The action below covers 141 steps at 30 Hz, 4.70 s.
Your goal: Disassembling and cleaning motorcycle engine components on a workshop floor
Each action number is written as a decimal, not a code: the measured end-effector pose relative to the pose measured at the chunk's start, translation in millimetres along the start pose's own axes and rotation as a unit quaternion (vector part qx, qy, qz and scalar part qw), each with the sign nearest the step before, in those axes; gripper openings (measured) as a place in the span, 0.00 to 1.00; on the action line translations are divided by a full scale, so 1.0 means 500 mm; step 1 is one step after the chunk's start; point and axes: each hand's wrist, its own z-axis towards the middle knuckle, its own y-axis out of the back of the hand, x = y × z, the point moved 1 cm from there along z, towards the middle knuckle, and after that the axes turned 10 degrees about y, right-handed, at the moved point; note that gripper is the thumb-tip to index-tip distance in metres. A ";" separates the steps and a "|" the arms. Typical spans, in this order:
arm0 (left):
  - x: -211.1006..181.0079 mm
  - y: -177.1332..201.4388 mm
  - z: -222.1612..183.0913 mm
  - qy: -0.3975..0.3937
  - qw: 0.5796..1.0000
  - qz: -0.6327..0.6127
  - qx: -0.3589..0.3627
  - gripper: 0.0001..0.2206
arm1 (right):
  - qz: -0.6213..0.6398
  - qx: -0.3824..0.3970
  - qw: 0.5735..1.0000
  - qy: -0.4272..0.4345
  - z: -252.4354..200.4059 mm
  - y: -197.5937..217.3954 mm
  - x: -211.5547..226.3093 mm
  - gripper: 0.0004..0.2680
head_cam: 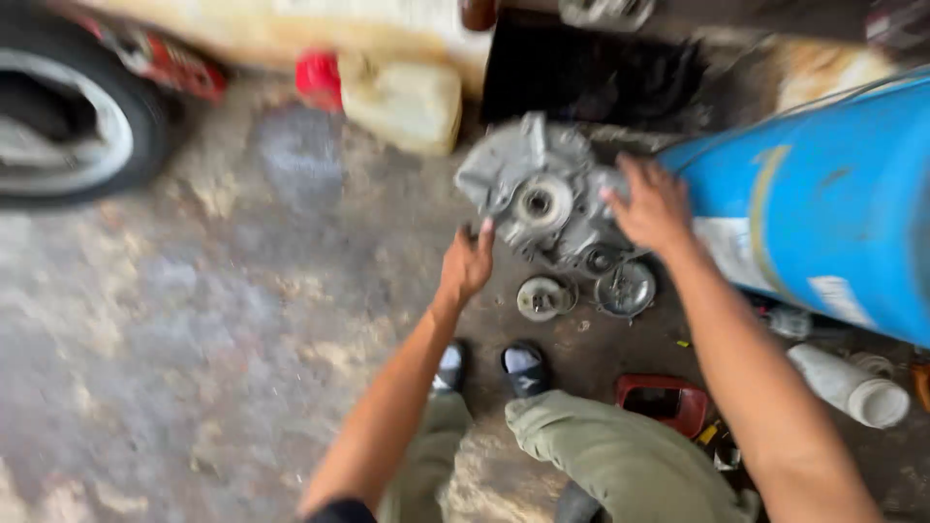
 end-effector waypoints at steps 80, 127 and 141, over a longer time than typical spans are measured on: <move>0.391 0.226 0.390 0.015 0.939 0.071 -0.336 0.30 | 0.126 0.043 0.987 0.091 0.030 -0.529 0.466 0.11; -0.064 -0.010 0.258 -0.417 0.886 0.155 -0.130 0.14 | 0.175 -0.168 0.962 0.126 0.033 -0.091 0.142 0.04; -0.047 -0.056 0.306 -0.445 0.861 0.174 -0.175 0.14 | 0.298 -0.169 0.933 0.112 -0.048 -0.102 0.139 0.05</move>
